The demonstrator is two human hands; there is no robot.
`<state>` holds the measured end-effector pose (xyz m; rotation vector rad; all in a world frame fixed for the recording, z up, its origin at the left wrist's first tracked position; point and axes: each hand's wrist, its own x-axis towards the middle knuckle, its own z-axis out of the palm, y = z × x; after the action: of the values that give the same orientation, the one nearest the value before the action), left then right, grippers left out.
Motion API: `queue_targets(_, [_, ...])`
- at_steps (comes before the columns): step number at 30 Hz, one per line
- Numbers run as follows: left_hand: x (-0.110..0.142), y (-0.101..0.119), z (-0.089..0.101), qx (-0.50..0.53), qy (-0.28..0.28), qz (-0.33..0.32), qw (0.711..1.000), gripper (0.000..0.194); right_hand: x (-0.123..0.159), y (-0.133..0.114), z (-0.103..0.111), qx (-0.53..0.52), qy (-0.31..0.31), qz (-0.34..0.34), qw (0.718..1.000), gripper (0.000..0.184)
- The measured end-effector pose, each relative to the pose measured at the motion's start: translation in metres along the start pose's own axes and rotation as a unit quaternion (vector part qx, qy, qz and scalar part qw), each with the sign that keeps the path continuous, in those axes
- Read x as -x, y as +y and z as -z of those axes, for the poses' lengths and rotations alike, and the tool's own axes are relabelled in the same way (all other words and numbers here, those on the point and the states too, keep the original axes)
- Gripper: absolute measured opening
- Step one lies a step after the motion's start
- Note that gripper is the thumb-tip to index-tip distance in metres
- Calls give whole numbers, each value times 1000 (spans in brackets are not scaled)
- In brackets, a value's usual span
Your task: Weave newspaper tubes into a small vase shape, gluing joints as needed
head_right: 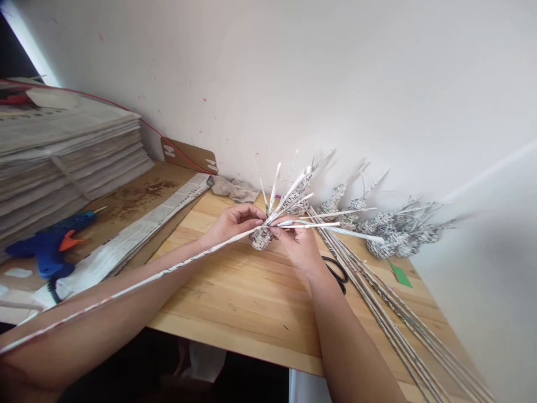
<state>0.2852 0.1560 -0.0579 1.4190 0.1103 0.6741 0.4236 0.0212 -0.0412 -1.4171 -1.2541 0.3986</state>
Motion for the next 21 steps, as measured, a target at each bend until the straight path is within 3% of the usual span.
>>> queue_targets(9, [1, 5, 0, -50, -28, -16, 998, 29, 0, -2, 14, 116, 3, 71, 991, 7])
queue_targets(14, [1, 4, 2, -51, -30, 31, 998, 31, 0, -5, 13, 141, -19, 89, 986, 5])
queue_targets(21, [2, 2, 4, -69, -20, 60, 996, 26, 2, 0, 10, 118, -36, 65, 990, 6])
